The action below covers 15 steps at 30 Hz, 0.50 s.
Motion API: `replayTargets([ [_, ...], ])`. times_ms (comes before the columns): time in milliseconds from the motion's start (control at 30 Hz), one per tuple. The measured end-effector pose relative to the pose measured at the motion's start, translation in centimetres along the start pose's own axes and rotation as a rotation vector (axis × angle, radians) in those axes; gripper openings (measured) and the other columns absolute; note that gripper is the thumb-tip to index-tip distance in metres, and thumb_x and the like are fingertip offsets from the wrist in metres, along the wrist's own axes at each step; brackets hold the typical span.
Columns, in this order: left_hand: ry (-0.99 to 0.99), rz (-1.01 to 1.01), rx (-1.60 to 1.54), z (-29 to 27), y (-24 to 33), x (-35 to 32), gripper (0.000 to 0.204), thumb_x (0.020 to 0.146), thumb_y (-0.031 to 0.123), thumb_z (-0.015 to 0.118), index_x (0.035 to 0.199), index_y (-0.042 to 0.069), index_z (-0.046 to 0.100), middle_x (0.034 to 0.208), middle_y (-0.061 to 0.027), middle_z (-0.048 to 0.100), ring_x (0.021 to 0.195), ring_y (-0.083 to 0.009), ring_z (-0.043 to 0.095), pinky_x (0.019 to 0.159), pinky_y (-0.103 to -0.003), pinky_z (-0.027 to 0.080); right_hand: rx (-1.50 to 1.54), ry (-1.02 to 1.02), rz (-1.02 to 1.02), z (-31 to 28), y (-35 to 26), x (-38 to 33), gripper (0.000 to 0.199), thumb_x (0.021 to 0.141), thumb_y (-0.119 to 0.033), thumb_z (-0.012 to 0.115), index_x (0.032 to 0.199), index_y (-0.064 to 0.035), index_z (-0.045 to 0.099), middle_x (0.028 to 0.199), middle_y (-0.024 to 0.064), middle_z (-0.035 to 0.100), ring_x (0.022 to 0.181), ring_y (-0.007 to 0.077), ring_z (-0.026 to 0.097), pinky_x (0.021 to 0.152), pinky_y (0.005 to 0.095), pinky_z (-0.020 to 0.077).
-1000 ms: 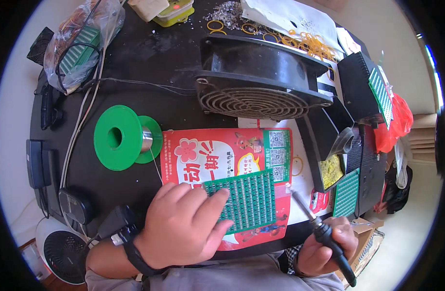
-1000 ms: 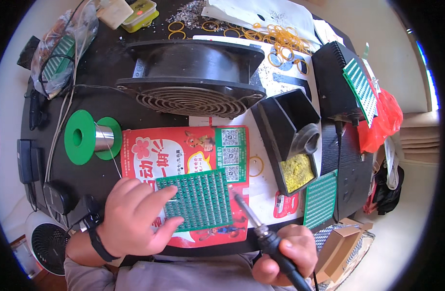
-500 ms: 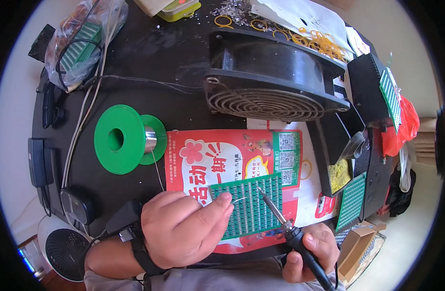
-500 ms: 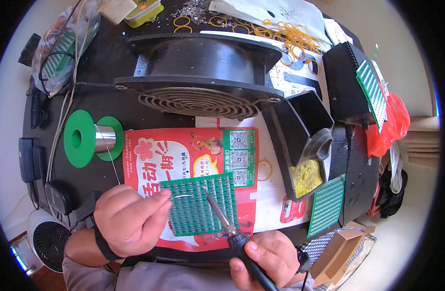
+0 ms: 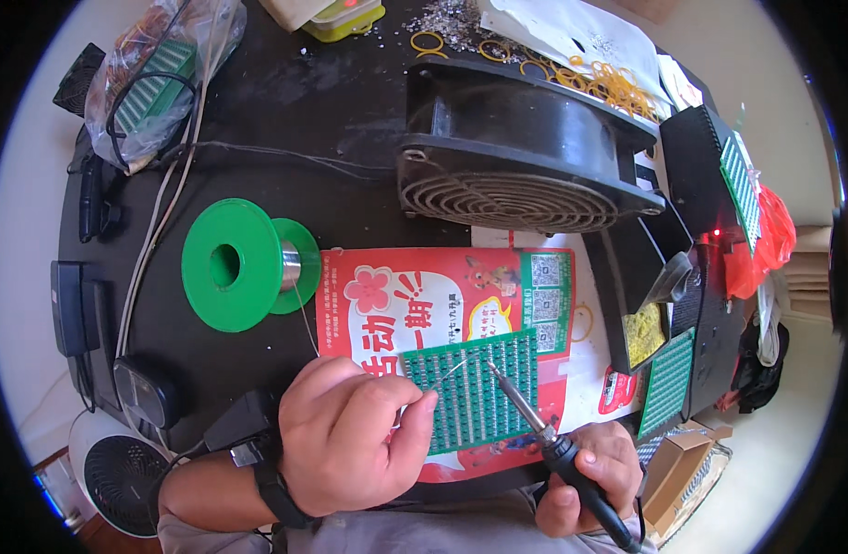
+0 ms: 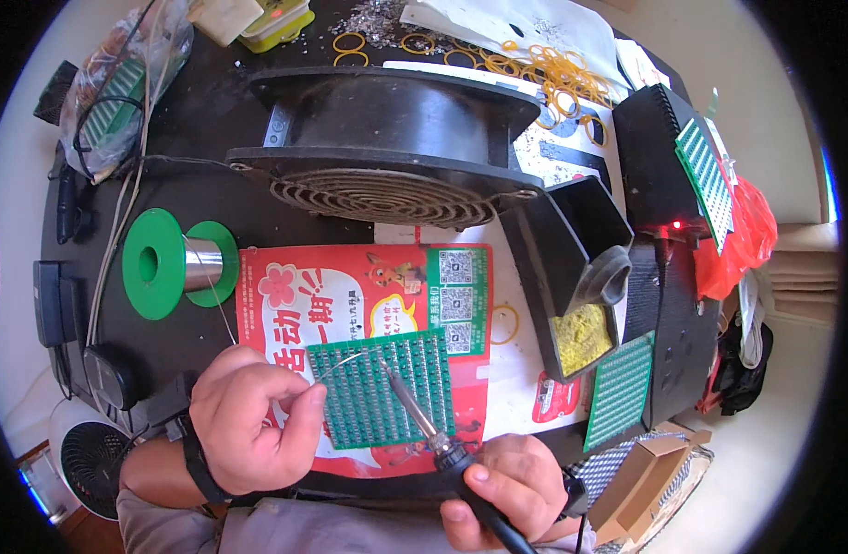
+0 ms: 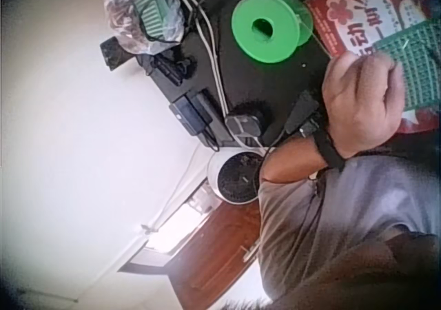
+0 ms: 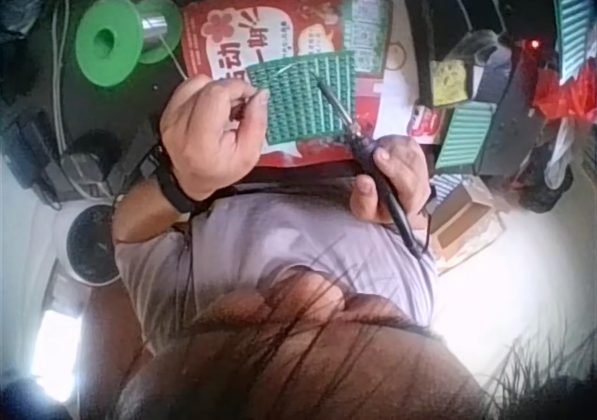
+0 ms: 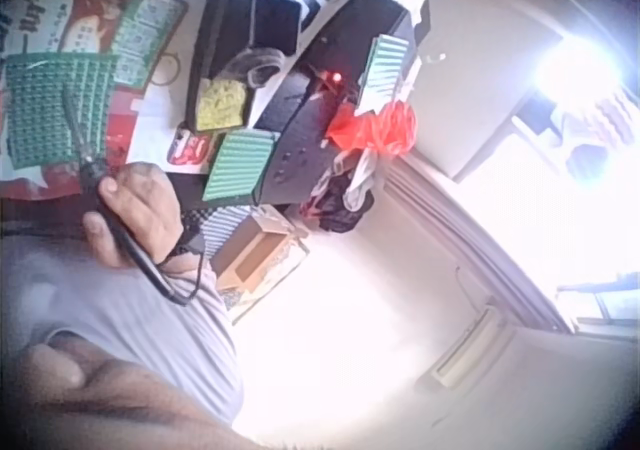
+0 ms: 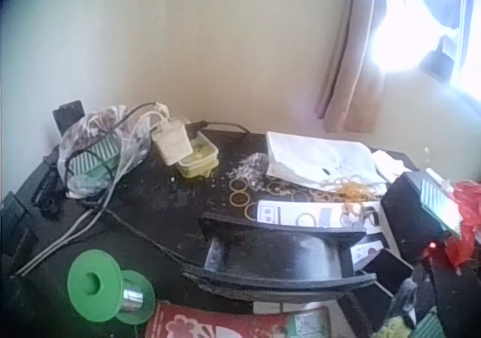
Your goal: Soldering components onto a green printed circuit board using a soldering iron and solder wire.
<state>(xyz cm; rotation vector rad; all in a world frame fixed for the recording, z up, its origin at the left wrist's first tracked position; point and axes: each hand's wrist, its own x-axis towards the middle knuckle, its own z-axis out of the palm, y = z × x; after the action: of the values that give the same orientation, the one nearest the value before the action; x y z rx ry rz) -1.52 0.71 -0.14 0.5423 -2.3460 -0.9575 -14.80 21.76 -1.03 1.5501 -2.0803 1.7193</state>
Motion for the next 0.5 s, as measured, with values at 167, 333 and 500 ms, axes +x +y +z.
replayTargets([
  [167, -0.023, -0.022, 0.017, -0.3, 0.4, 0.0, 0.021, 0.073, -0.002, 0.08, 0.083, 0.006, 0.064, 0.064, -0.0035, 0.061, 0.055, -0.0228, 0.056, 0.053, -0.035, 0.044, 0.035, -0.162, 0.058, -2.3, 0.3, 0.7, 0.046, 0.08, -0.011, 0.076, 0.121, 0.0017, 0.061, 0.089, 0.0138, 0.061, 0.069, 0.0257, 0.06, 0.062, 0.0366, 0.0487],
  [333, 0.002, -0.044, -0.005, -0.1, 0.7, -0.1, 0.02, 0.075, -0.004, 0.078, 0.084, 0.004, 0.062, 0.067, -0.0058, 0.061, 0.057, -0.0221, 0.057, 0.053, -0.034, 0.045, 0.109, -0.087, 0.068, -2.3, 0.7, 0.3, 0.047, 0.082, -0.008, 0.076, 0.126, 0.0017, 0.06, 0.098, 0.014, 0.061, 0.078, 0.0263, 0.062, 0.068, 0.0385, 0.0494],
  [500, 0.032, 0.011, 0.001, 0.2, 0.3, -0.2, 0.018, 0.078, -0.004, 0.075, 0.086, 0.003, 0.061, 0.071, -0.0086, 0.06, 0.06, -0.0232, 0.059, 0.053, -0.034, 0.045, 0.034, -0.074, 0.011, -2.7, 0.0, 1.0, 0.049, 0.079, -0.003, 0.079, 0.126, -0.0004, 0.063, 0.099, 0.0132, 0.061, 0.079, 0.026, 0.062, 0.069, 0.0384, 0.0489],
])
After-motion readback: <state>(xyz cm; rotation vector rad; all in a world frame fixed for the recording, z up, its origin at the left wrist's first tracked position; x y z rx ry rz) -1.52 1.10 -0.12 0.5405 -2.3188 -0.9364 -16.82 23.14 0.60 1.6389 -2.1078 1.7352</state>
